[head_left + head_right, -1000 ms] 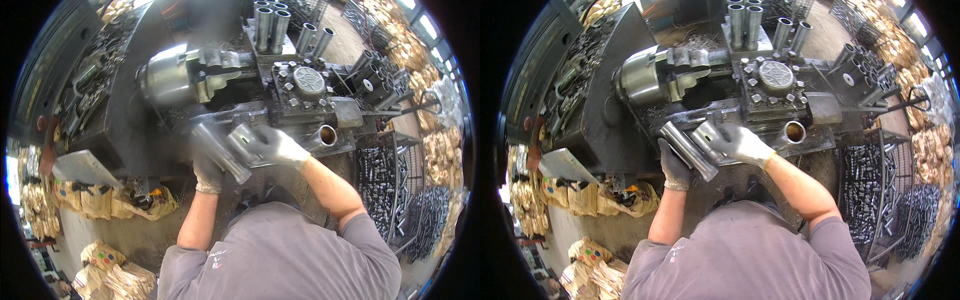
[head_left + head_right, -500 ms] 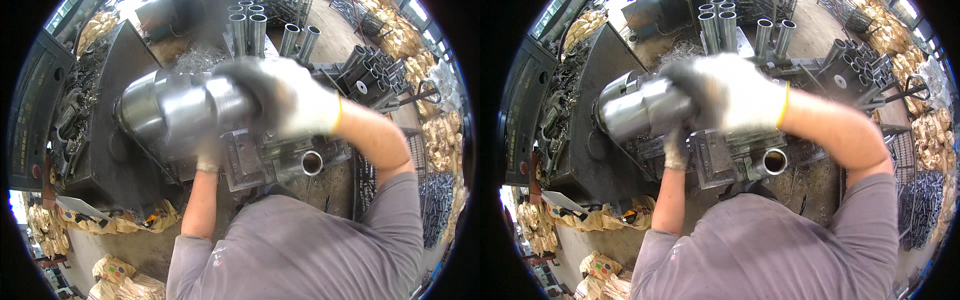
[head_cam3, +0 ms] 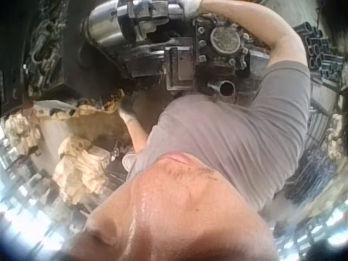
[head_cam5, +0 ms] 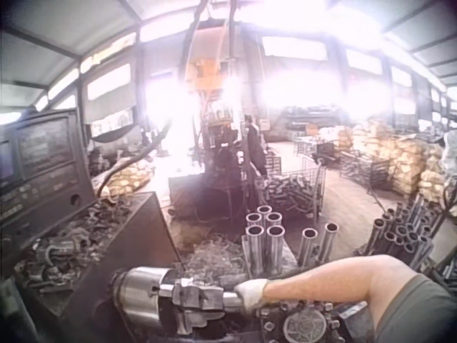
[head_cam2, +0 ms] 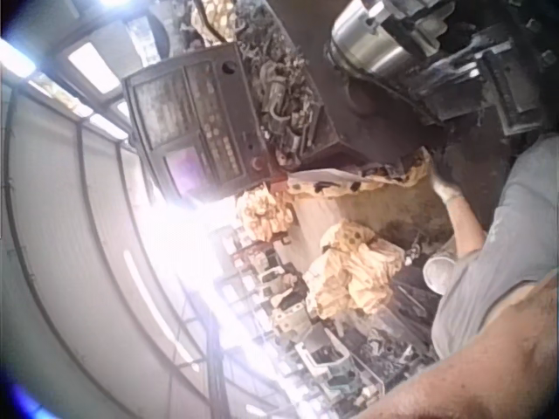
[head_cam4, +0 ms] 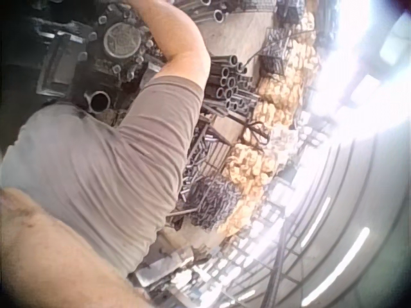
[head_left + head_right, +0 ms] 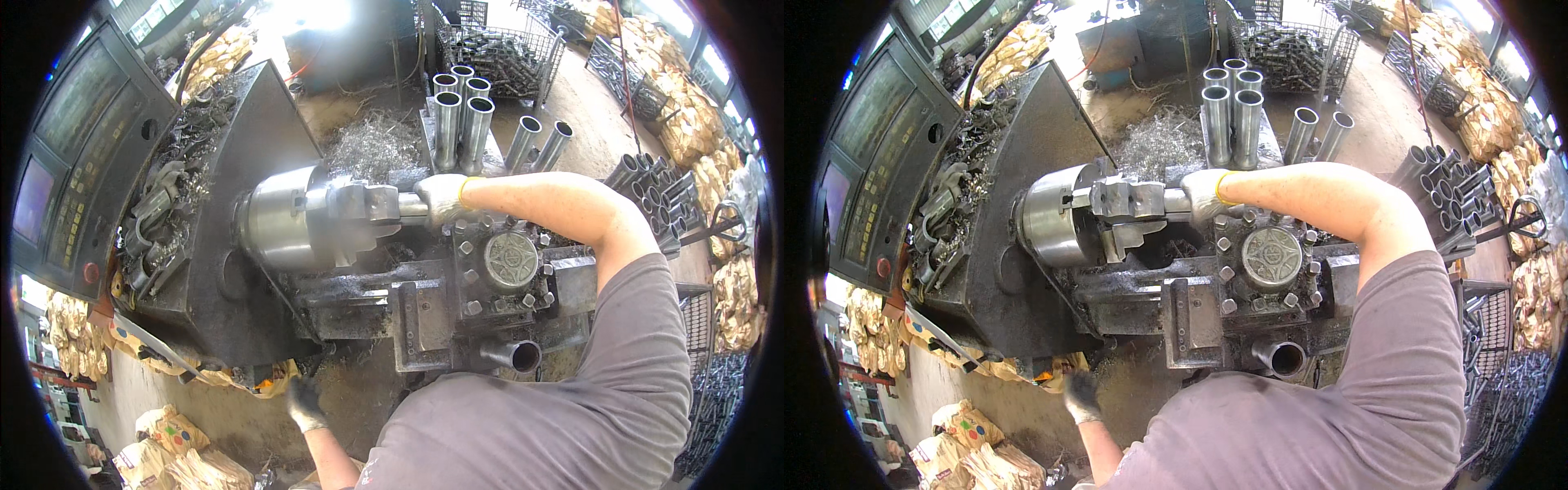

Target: The person repeatedly picks metal tubes from a wire basket, places them into a lathe chuck, operates the machine, and removes the processed tubes. The cycle continues throughout the clip.

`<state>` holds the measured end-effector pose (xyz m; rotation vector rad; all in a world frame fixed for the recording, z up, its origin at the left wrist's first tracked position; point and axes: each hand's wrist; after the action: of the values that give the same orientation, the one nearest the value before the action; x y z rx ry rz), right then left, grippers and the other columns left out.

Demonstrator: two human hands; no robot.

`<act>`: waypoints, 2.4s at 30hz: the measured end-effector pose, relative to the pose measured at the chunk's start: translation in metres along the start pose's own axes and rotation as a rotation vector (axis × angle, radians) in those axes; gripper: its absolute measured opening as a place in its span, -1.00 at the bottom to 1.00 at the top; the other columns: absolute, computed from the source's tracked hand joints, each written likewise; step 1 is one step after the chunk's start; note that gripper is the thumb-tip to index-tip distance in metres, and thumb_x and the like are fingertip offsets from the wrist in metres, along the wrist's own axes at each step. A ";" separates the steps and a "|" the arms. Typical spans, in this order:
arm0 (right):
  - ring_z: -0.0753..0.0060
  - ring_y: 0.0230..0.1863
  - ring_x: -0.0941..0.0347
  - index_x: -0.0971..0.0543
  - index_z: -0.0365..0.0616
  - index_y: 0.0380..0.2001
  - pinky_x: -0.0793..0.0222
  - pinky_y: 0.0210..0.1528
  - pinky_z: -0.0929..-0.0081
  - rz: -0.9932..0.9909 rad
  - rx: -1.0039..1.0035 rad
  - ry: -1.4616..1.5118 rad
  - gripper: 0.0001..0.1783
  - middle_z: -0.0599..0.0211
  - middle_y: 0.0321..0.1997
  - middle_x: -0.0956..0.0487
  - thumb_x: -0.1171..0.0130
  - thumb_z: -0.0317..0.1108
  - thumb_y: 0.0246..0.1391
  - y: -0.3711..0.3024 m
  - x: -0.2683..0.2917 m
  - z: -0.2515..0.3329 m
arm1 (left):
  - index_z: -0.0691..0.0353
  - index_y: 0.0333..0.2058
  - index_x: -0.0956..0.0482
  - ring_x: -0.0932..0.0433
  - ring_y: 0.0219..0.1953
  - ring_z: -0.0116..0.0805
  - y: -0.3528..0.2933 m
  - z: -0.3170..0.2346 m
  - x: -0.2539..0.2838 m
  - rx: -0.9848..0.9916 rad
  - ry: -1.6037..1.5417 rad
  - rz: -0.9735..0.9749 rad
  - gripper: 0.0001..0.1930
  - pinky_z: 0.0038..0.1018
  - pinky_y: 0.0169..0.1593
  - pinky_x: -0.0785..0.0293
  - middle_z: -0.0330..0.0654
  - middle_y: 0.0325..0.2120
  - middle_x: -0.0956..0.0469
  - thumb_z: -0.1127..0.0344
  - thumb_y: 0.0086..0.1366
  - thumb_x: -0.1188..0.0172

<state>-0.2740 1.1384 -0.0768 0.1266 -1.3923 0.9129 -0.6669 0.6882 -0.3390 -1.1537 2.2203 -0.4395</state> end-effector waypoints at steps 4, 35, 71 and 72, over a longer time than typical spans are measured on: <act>0.03 -0.08 -0.75 -0.73 -0.27 -0.03 -0.64 -0.01 0.17 -0.151 0.168 0.042 -0.25 -0.07 -0.14 -0.78 -0.56 0.06 -0.24 0.010 -0.002 0.005 | 0.01 -0.22 -0.53 -0.47 -0.33 -0.34 -0.007 -0.047 -0.006 -0.223 -0.034 -0.241 -0.58 -0.29 -0.18 -0.42 -0.33 -0.38 -0.50 -0.22 0.56 -0.04; 0.51 -0.13 -0.64 -0.64 -0.41 0.10 -0.57 0.01 0.52 -1.332 -0.399 0.955 -0.68 0.21 -0.12 -0.73 -0.23 -0.50 0.33 -0.348 -0.174 0.054 | 0.20 0.56 -0.04 -0.75 -0.12 0.30 -0.017 -0.408 -0.277 -1.394 1.678 -0.355 -0.24 0.02 0.01 -0.66 0.30 -0.11 -0.71 0.11 0.49 -0.03; 0.50 -0.27 -0.74 -0.75 -0.22 -0.25 -0.62 -0.12 0.44 -0.162 0.565 0.636 -0.80 0.29 -0.35 -0.79 -0.52 -0.36 0.09 -0.270 -0.326 0.299 | 0.11 0.12 -0.71 -0.66 0.17 0.15 -0.469 0.227 0.317 0.232 0.984 -0.618 -0.50 -0.11 0.24 -0.56 0.14 0.04 -0.72 -0.07 0.36 -0.23; 0.34 -0.37 -0.74 -0.74 -0.18 -0.33 -0.61 -0.21 0.38 -0.199 0.704 0.591 -0.79 0.15 -0.44 -0.75 -0.48 -0.26 0.12 -0.268 -0.352 0.332 | 0.10 0.11 -0.72 -0.65 0.19 0.13 -0.499 0.242 0.340 0.284 0.941 -0.693 -0.50 -0.11 0.26 -0.55 0.13 0.07 -0.71 -0.08 0.35 -0.23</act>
<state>-0.3370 0.6017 -0.1945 0.4763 -0.4661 1.1237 -0.3518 0.1202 -0.3785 -1.7640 2.2368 -1.8285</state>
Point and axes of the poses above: each hand's wrist, its own y-axis towards the middle knuckle, its own x-axis out of the back of the hand, z = x × y
